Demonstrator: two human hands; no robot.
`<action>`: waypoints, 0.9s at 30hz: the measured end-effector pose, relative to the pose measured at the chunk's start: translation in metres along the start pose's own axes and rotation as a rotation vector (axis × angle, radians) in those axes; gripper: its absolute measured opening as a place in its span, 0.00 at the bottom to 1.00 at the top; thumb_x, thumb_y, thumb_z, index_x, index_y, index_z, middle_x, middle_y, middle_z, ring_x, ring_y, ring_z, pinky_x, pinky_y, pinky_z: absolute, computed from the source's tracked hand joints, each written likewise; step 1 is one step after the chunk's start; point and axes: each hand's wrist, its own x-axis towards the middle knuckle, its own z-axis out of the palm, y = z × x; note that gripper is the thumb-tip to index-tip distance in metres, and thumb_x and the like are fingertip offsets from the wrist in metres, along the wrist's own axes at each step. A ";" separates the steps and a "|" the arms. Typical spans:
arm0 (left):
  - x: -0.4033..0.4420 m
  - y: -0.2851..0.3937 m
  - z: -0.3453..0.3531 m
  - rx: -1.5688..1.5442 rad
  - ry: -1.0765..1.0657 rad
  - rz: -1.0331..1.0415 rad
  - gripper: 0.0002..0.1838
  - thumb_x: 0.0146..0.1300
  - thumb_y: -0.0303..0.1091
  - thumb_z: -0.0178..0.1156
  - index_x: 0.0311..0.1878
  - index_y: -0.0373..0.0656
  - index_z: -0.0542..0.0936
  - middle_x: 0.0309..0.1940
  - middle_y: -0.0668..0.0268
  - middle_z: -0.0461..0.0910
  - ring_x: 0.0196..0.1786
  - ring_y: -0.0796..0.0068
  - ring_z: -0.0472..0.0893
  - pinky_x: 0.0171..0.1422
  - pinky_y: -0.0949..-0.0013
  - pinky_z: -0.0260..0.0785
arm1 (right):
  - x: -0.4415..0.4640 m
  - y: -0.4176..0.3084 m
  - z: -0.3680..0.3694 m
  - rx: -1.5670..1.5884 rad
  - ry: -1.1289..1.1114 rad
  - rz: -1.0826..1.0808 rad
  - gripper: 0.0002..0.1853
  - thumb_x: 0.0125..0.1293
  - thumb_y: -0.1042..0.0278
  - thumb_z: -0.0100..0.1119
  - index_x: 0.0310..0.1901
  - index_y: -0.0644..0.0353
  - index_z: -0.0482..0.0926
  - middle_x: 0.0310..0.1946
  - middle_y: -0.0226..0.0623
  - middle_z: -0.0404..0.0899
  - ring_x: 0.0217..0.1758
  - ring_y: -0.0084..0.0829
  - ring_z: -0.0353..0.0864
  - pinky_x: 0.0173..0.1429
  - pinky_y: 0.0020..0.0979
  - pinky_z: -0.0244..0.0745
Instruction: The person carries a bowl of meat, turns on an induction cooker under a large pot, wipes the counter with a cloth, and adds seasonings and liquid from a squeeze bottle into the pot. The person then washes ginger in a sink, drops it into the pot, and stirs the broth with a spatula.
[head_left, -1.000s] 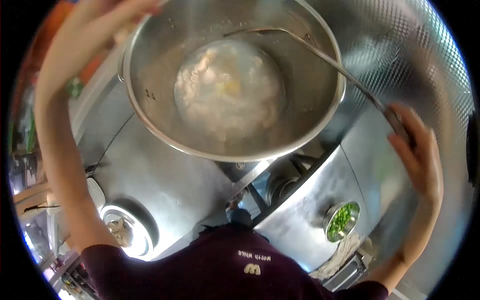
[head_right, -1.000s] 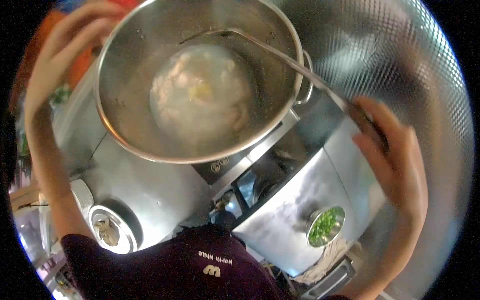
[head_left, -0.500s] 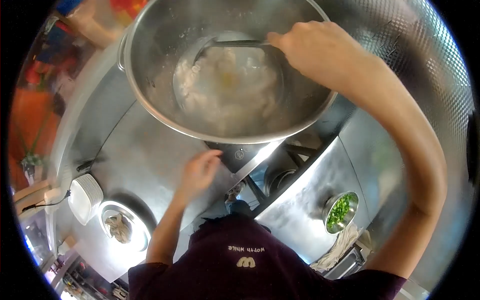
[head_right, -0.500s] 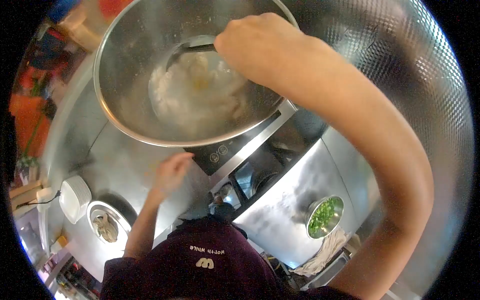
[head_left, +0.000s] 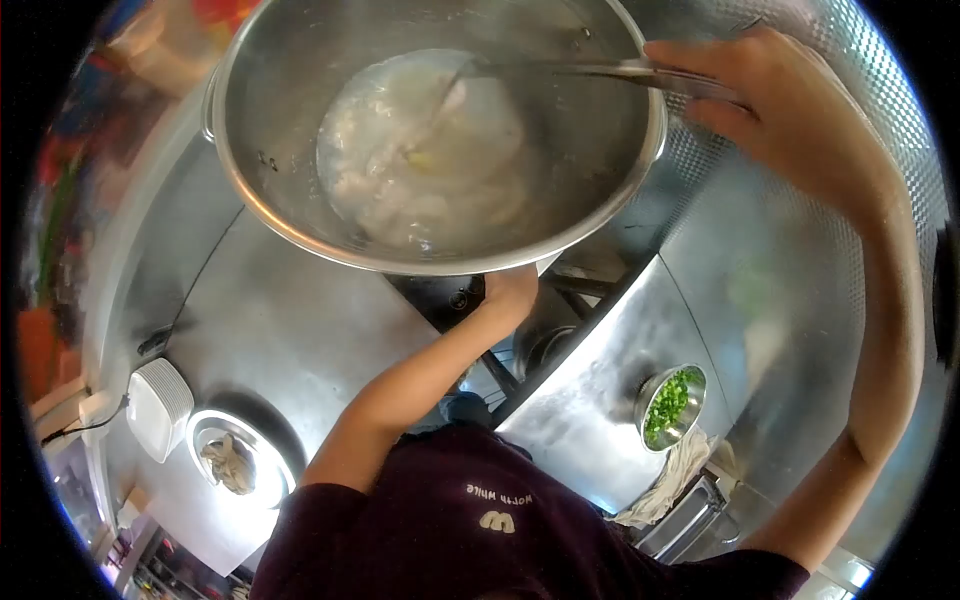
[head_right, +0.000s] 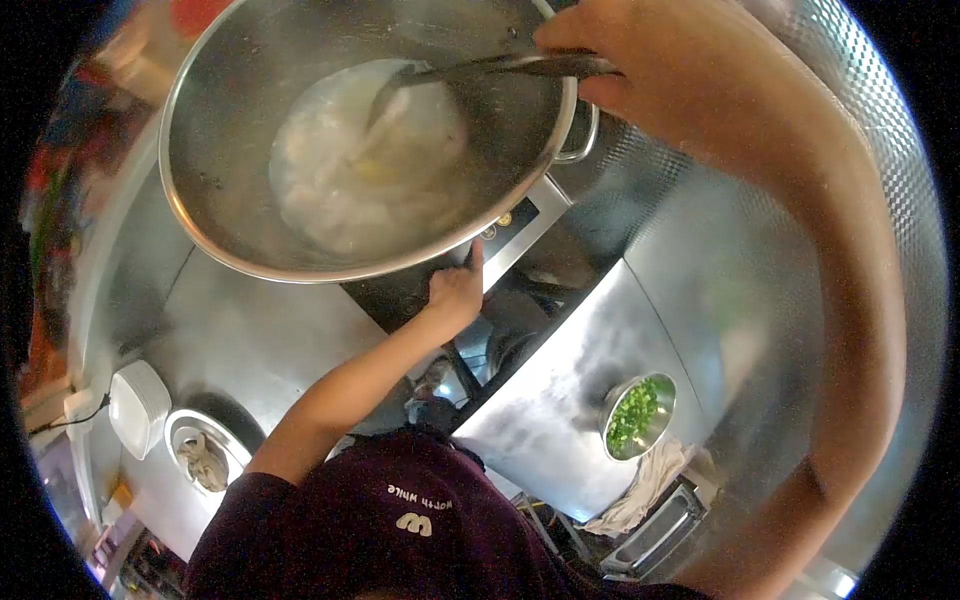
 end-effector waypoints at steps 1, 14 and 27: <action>0.002 0.005 -0.003 -0.011 -0.023 -0.020 0.40 0.53 0.25 0.47 0.66 0.28 0.39 0.31 0.46 0.78 0.33 0.57 0.80 0.39 0.60 0.71 | -0.002 0.000 -0.001 0.028 0.018 0.012 0.19 0.55 0.76 0.56 0.51 0.60 0.75 0.26 0.43 0.79 0.23 0.29 0.77 0.34 0.25 0.71; -0.044 0.014 -0.055 -0.272 -0.232 0.059 0.33 0.58 0.36 0.48 0.65 0.35 0.53 0.29 0.51 0.79 0.29 0.53 0.78 0.37 0.55 0.69 | -0.003 0.013 -0.022 0.042 0.013 -0.007 0.15 0.57 0.72 0.54 0.47 0.59 0.74 0.37 0.39 0.78 0.30 0.30 0.78 0.39 0.30 0.74; -0.150 -0.109 -0.200 -1.198 -0.111 -0.204 0.13 0.64 0.40 0.51 0.43 0.43 0.78 0.23 0.75 0.74 0.22 0.88 0.65 0.26 0.82 0.58 | 0.076 -0.046 0.045 -0.020 0.037 -0.223 0.08 0.54 0.74 0.48 0.30 0.62 0.79 0.27 0.47 0.79 0.34 0.41 0.81 0.36 0.37 0.77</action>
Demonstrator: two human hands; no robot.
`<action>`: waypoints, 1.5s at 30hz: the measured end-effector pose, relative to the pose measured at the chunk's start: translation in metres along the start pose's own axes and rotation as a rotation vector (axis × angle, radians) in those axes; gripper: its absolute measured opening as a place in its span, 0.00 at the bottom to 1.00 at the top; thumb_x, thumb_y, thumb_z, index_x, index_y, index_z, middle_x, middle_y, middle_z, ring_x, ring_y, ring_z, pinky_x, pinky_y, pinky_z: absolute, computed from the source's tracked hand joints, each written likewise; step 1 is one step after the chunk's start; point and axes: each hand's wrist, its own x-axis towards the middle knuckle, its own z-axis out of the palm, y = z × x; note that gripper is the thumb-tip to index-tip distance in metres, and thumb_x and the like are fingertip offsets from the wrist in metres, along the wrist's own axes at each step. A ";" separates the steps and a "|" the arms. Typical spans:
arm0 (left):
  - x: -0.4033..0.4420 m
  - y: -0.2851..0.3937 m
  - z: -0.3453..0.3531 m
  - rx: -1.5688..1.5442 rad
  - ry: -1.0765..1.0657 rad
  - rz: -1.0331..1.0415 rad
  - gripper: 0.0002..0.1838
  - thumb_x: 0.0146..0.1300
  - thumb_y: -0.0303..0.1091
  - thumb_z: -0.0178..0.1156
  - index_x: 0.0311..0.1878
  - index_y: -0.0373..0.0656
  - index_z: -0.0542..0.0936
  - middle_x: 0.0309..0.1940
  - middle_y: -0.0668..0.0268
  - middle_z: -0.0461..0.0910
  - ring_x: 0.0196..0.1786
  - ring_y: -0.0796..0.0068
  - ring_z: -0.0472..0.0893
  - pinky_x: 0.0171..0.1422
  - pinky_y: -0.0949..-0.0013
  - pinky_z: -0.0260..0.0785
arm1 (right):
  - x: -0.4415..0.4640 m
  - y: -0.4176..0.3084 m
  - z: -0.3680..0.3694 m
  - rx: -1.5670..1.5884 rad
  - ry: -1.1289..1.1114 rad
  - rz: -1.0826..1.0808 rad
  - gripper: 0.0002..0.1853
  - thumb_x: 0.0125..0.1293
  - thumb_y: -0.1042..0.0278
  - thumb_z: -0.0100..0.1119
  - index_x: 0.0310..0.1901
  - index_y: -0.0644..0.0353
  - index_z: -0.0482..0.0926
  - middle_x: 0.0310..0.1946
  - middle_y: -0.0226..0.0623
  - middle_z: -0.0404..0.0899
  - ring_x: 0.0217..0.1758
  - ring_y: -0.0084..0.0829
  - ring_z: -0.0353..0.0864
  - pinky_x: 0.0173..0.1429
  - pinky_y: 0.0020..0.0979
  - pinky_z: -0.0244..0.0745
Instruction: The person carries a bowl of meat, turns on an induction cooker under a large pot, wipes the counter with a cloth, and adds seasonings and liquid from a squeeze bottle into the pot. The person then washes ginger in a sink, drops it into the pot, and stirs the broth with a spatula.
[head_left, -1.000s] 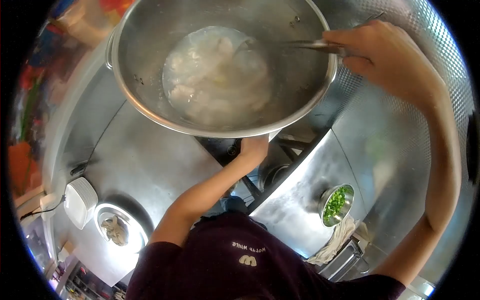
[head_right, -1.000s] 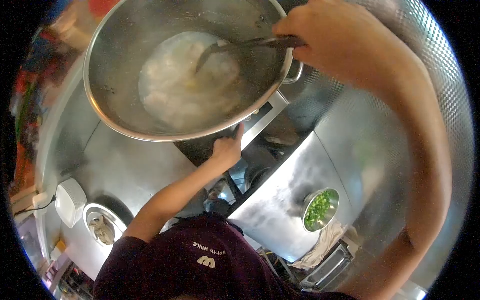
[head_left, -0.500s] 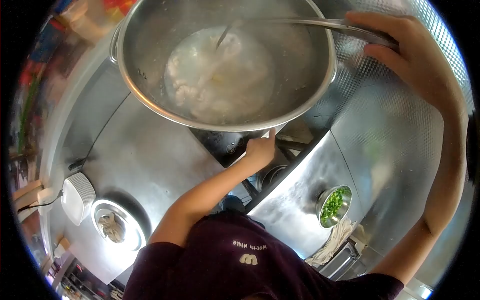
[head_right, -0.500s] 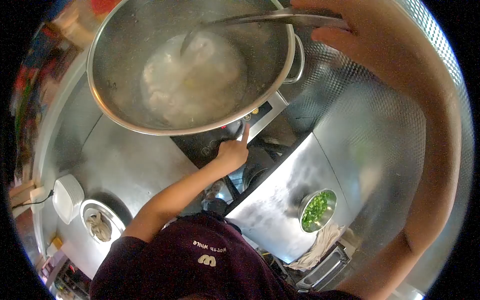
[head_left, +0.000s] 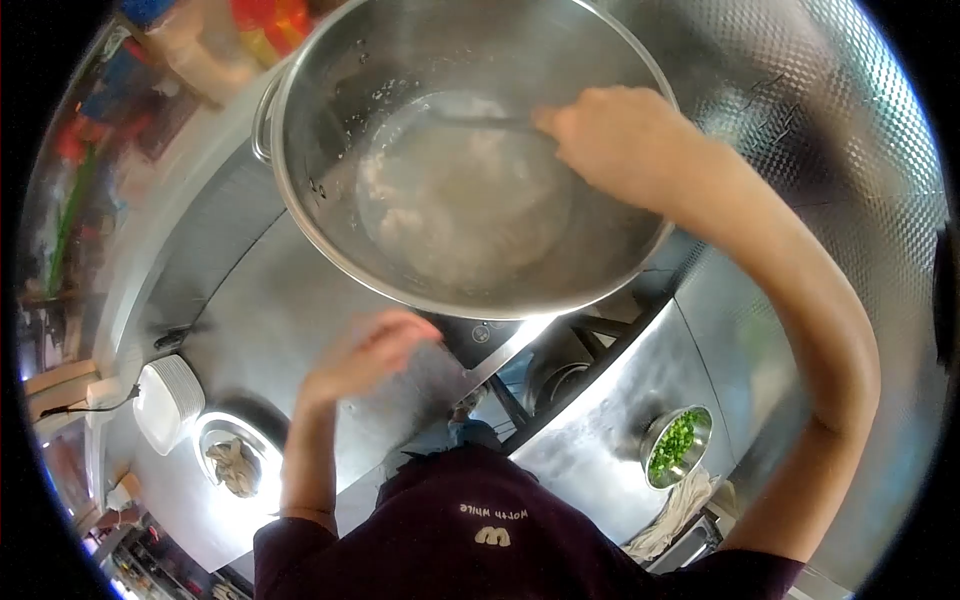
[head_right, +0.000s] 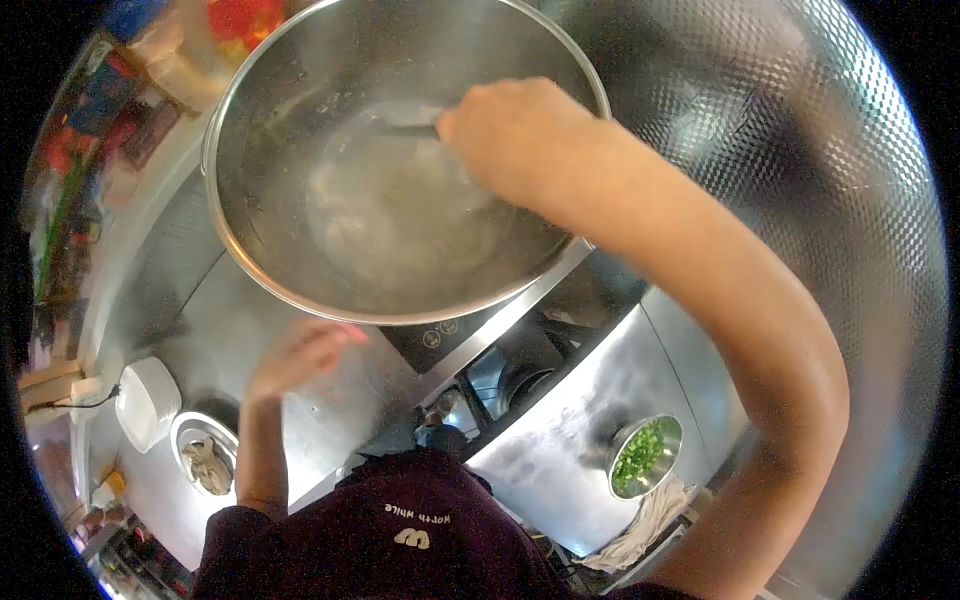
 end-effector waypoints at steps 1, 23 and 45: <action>-0.006 0.004 -0.015 -0.002 0.189 0.020 0.13 0.63 0.39 0.51 0.43 0.43 0.78 0.22 0.75 0.72 0.21 0.89 0.64 0.24 0.82 0.56 | -0.002 -0.002 0.002 -0.015 -0.024 -0.004 0.09 0.55 0.74 0.48 0.36 0.60 0.77 0.25 0.47 0.79 0.32 0.42 0.81 0.35 0.38 0.76; 0.054 0.084 -0.122 -0.010 0.848 0.460 0.17 0.64 0.44 0.49 0.42 0.40 0.78 0.16 0.80 0.63 0.18 0.91 0.57 0.22 0.83 0.45 | -0.031 0.002 -0.052 0.142 -0.519 -0.065 0.11 0.53 0.72 0.52 0.40 0.57 0.77 0.29 0.42 0.79 0.40 0.42 0.78 0.45 0.41 0.72; 0.057 0.076 -0.137 -0.073 0.741 0.467 0.13 0.63 0.39 0.50 0.42 0.41 0.78 0.16 0.80 0.63 0.18 0.92 0.56 0.22 0.84 0.43 | 0.064 0.047 0.007 0.018 -0.260 -0.031 0.10 0.48 0.76 0.48 0.34 0.66 0.76 0.31 0.50 0.77 0.37 0.48 0.77 0.43 0.43 0.72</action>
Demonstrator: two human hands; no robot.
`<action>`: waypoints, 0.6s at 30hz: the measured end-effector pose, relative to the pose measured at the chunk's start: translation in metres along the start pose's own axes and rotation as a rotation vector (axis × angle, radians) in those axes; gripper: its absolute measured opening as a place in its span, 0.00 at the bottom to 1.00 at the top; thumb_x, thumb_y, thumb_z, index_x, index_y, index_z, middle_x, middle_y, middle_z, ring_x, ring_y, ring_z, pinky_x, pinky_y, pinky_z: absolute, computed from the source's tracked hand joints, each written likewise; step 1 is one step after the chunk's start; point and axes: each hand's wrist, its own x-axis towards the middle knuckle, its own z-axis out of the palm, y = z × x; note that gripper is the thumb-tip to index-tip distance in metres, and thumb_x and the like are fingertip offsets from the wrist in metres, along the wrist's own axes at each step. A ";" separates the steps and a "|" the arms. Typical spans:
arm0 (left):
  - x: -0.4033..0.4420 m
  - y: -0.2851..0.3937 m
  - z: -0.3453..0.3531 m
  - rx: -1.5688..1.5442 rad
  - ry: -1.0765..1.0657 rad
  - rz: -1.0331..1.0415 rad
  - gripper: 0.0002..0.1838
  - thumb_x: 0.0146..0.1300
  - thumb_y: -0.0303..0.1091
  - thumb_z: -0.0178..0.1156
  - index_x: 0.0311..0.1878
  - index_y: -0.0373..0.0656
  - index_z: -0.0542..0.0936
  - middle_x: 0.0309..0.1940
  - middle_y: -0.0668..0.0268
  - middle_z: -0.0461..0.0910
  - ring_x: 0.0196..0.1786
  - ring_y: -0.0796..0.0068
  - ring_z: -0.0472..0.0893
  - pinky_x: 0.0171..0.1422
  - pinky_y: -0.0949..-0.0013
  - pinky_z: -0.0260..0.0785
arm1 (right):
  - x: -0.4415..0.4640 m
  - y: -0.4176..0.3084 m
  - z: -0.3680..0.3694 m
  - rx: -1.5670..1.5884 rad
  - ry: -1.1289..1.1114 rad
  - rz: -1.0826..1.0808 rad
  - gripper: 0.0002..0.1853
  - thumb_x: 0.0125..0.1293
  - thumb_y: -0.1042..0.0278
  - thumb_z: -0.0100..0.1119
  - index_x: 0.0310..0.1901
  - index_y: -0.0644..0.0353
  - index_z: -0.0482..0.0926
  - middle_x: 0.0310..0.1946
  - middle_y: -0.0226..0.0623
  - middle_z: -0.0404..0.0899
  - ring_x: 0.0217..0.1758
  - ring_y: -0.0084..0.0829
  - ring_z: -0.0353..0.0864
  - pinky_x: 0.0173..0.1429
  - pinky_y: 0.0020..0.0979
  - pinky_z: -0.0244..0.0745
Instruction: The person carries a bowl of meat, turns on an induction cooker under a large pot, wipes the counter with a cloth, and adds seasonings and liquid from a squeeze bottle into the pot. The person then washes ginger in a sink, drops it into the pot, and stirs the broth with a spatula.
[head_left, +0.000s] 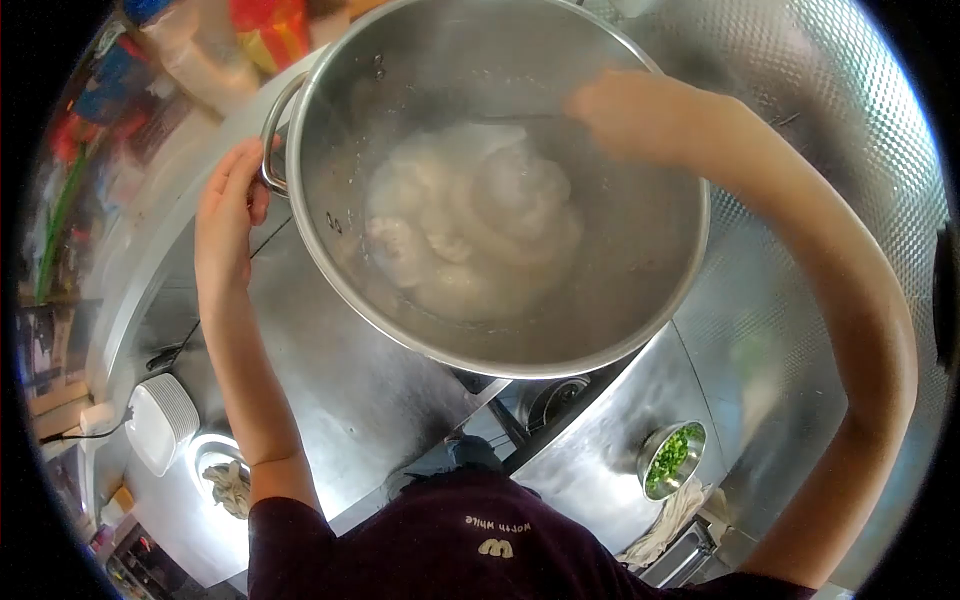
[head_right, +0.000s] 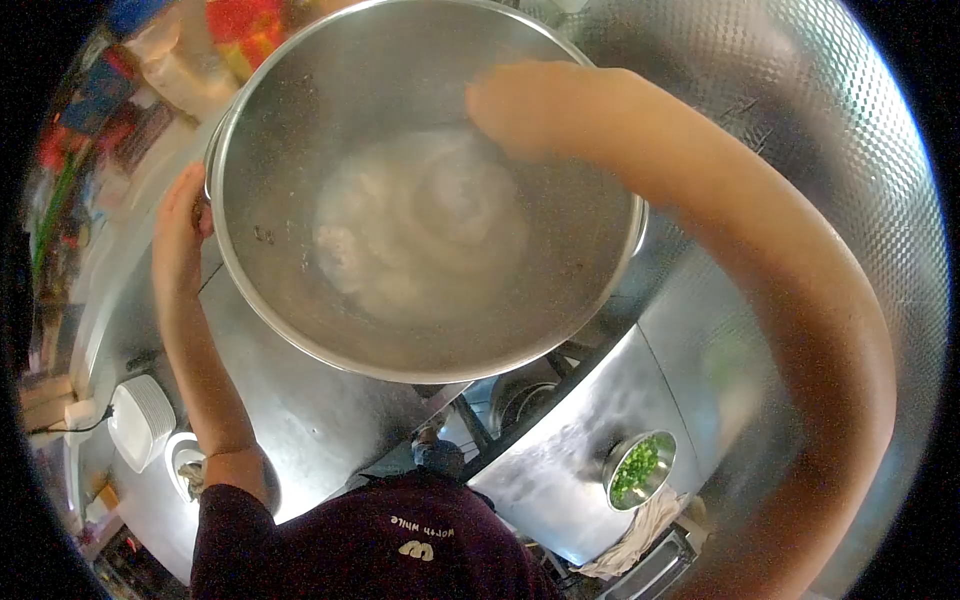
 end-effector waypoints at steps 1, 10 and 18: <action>0.000 -0.002 -0.003 0.001 -0.016 0.003 0.14 0.63 0.39 0.50 0.42 0.41 0.78 0.16 0.80 0.62 0.18 0.91 0.55 0.22 0.84 0.43 | -0.003 -0.004 -0.002 0.010 -0.069 -0.009 0.10 0.48 0.76 0.48 0.33 0.66 0.75 0.31 0.51 0.77 0.37 0.49 0.77 0.43 0.43 0.72; -0.004 -0.001 -0.003 0.054 -0.014 0.007 0.15 0.62 0.42 0.51 0.43 0.42 0.78 0.13 0.81 0.58 0.18 0.91 0.54 0.23 0.83 0.42 | -0.039 -0.022 -0.002 0.257 -0.429 0.064 0.12 0.49 0.79 0.48 0.36 0.68 0.78 0.27 0.48 0.79 0.31 0.42 0.80 0.31 0.40 0.76; -0.003 -0.001 -0.004 0.085 -0.011 0.025 0.16 0.62 0.43 0.52 0.43 0.40 0.79 0.13 0.80 0.58 0.18 0.90 0.53 0.25 0.82 0.42 | -0.051 -0.058 -0.011 0.205 -0.510 -0.197 0.13 0.52 0.77 0.48 0.40 0.66 0.77 0.34 0.51 0.78 0.38 0.42 0.80 0.38 0.41 0.76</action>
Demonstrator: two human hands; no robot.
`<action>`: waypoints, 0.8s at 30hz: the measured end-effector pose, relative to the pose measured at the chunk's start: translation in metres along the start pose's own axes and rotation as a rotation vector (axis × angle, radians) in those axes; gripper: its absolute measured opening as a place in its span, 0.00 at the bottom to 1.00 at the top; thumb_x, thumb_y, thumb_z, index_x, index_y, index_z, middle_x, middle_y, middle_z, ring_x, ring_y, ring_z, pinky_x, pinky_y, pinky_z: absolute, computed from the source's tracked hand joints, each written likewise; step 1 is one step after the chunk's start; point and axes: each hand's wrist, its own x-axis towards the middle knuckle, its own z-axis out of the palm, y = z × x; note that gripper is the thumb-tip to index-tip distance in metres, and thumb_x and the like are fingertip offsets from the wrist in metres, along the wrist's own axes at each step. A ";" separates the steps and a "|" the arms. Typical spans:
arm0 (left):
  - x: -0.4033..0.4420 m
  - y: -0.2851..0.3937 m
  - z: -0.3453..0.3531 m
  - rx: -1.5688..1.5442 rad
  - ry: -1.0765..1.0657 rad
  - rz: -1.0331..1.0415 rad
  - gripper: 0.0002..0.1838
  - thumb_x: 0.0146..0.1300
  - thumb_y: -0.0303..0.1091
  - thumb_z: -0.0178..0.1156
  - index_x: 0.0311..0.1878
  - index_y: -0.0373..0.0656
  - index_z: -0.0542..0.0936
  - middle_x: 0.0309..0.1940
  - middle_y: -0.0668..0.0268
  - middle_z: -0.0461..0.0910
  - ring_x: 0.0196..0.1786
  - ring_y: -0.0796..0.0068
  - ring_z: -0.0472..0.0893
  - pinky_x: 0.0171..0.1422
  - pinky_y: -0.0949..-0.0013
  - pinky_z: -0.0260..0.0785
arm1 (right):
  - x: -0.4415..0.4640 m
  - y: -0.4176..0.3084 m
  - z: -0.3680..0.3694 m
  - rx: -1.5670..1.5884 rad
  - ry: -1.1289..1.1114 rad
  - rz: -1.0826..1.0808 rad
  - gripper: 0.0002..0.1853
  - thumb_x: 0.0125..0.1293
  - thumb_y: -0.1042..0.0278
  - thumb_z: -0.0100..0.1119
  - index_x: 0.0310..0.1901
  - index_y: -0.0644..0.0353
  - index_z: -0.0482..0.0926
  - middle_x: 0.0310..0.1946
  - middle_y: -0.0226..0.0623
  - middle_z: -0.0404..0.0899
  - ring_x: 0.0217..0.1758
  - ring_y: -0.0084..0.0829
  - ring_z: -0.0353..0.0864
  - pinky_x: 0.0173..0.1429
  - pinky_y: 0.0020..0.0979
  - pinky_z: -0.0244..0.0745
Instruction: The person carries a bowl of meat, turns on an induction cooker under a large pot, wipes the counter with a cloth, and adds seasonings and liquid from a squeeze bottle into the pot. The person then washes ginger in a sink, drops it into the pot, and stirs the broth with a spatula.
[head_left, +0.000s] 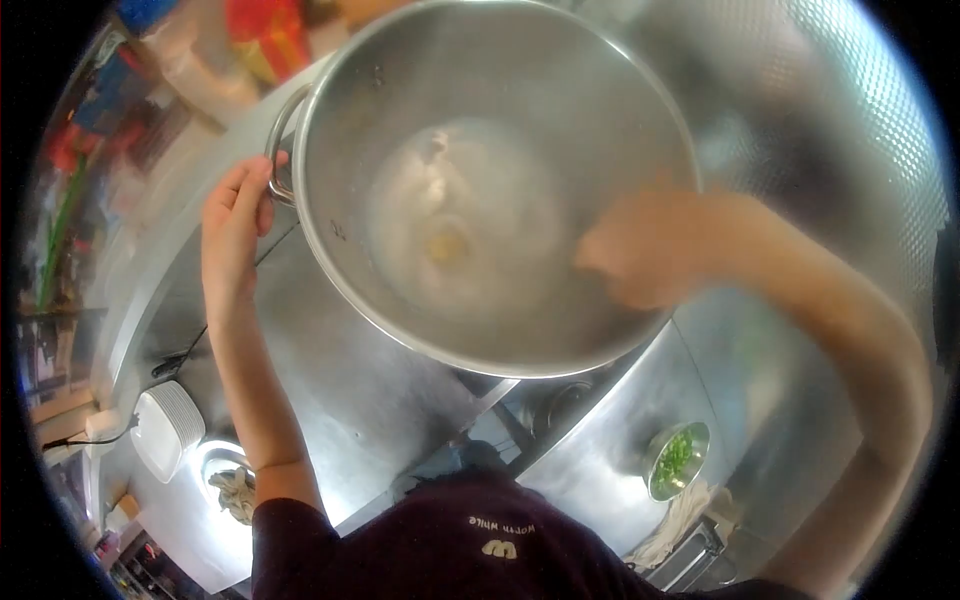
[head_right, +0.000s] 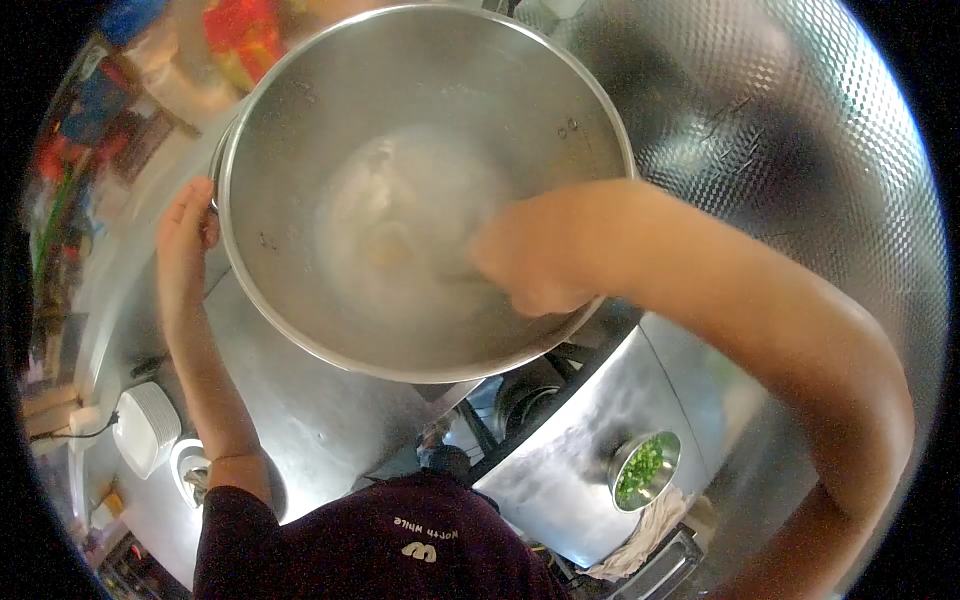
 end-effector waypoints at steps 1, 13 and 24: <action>-0.001 0.000 0.001 0.001 0.009 -0.008 0.16 0.62 0.43 0.52 0.43 0.40 0.79 0.13 0.80 0.58 0.18 0.90 0.53 0.25 0.82 0.42 | 0.001 -0.004 0.001 0.027 0.073 0.007 0.11 0.52 0.76 0.47 0.36 0.65 0.77 0.31 0.51 0.78 0.36 0.44 0.80 0.38 0.42 0.75; 0.001 -0.007 -0.004 0.073 0.021 0.009 0.16 0.62 0.45 0.52 0.40 0.43 0.80 0.17 0.82 0.60 0.21 0.90 0.56 0.24 0.81 0.43 | 0.023 0.014 -0.031 -0.187 0.353 0.238 0.11 0.54 0.67 0.55 0.39 0.60 0.80 0.39 0.45 0.79 0.45 0.41 0.78 0.45 0.41 0.75; 0.007 -0.011 -0.003 0.055 -0.006 0.025 0.17 0.62 0.45 0.51 0.40 0.41 0.80 0.16 0.81 0.60 0.20 0.90 0.56 0.24 0.81 0.42 | 0.024 0.036 -0.006 -0.949 0.552 0.328 0.05 0.51 0.66 0.58 0.27 0.53 0.82 0.26 0.33 0.81 0.34 0.33 0.82 0.39 0.41 0.76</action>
